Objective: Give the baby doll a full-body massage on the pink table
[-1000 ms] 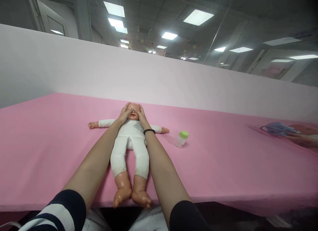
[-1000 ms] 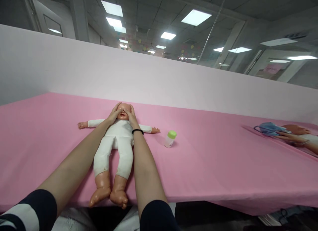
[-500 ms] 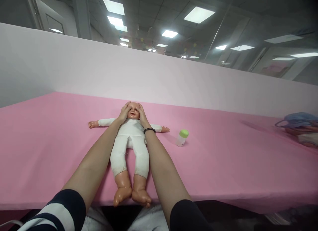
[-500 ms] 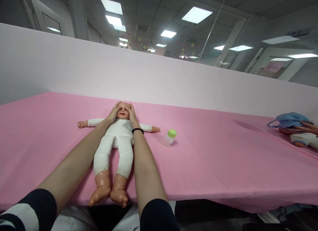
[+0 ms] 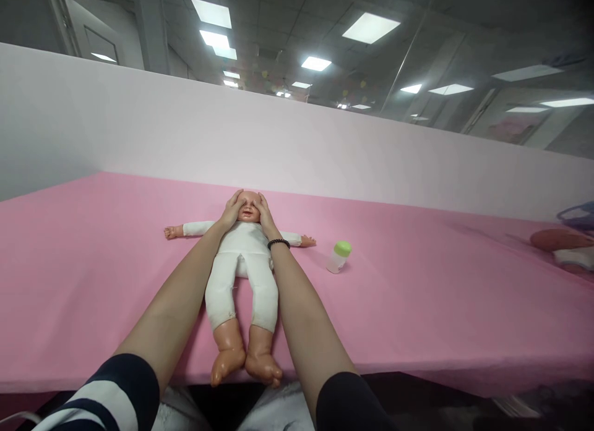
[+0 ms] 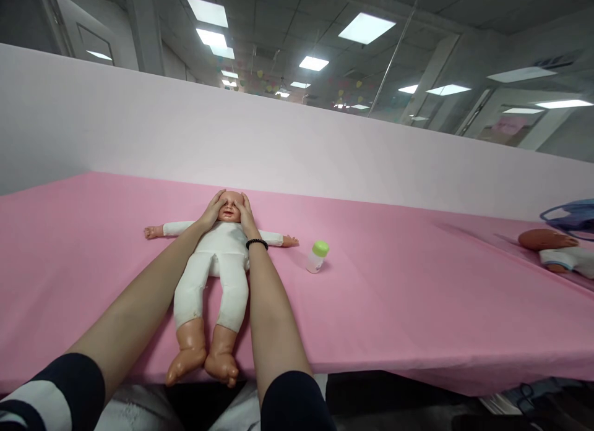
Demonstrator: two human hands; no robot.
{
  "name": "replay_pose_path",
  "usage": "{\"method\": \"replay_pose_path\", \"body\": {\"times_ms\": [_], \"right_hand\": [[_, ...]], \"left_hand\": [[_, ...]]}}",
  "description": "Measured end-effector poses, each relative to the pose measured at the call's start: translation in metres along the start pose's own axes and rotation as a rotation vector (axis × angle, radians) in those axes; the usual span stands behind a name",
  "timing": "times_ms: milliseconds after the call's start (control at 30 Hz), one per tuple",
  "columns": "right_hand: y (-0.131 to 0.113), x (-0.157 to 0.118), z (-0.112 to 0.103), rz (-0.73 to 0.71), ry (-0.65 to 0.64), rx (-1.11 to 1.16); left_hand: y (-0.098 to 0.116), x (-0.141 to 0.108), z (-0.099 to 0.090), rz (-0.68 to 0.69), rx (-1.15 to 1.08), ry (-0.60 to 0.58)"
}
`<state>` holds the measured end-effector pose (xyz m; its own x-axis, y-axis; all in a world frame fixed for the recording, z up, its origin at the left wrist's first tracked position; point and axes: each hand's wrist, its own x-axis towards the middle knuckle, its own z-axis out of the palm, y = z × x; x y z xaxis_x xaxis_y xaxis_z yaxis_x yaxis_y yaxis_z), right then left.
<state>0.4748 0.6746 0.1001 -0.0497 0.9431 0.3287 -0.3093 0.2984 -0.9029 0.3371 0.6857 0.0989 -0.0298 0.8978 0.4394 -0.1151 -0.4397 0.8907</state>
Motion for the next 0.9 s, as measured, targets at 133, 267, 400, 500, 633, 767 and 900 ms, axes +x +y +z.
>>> {"method": "replay_pose_path", "body": {"times_ms": [133, 267, 400, 500, 633, 767, 900], "right_hand": [[0.000, 0.002, 0.001, 0.023, 0.010, 0.040], [-0.003, -0.002, 0.001, 0.034, -0.010, 0.040], [-0.006, -0.007, 0.000, 0.016, -0.003, -0.022], [-0.006, -0.008, -0.001, -0.008, 0.010, -0.075], [-0.003, -0.003, 0.000, -0.001, 0.006, -0.031], [-0.002, 0.000, 0.002, 0.020, 0.009, 0.032], [-0.002, -0.001, 0.003, 0.013, 0.005, 0.039]], "left_hand": [[-0.006, 0.006, 0.002, 0.012, -0.031, 0.007], [-0.005, 0.004, 0.001, 0.012, -0.013, 0.011], [0.002, -0.004, -0.002, 0.024, 0.029, -0.002], [0.005, -0.007, -0.003, 0.032, 0.039, -0.003], [0.004, -0.005, -0.001, 0.026, 0.018, 0.004], [0.001, 0.000, 0.001, 0.012, -0.014, 0.016], [-0.002, 0.002, 0.004, 0.016, -0.029, 0.032]]}}
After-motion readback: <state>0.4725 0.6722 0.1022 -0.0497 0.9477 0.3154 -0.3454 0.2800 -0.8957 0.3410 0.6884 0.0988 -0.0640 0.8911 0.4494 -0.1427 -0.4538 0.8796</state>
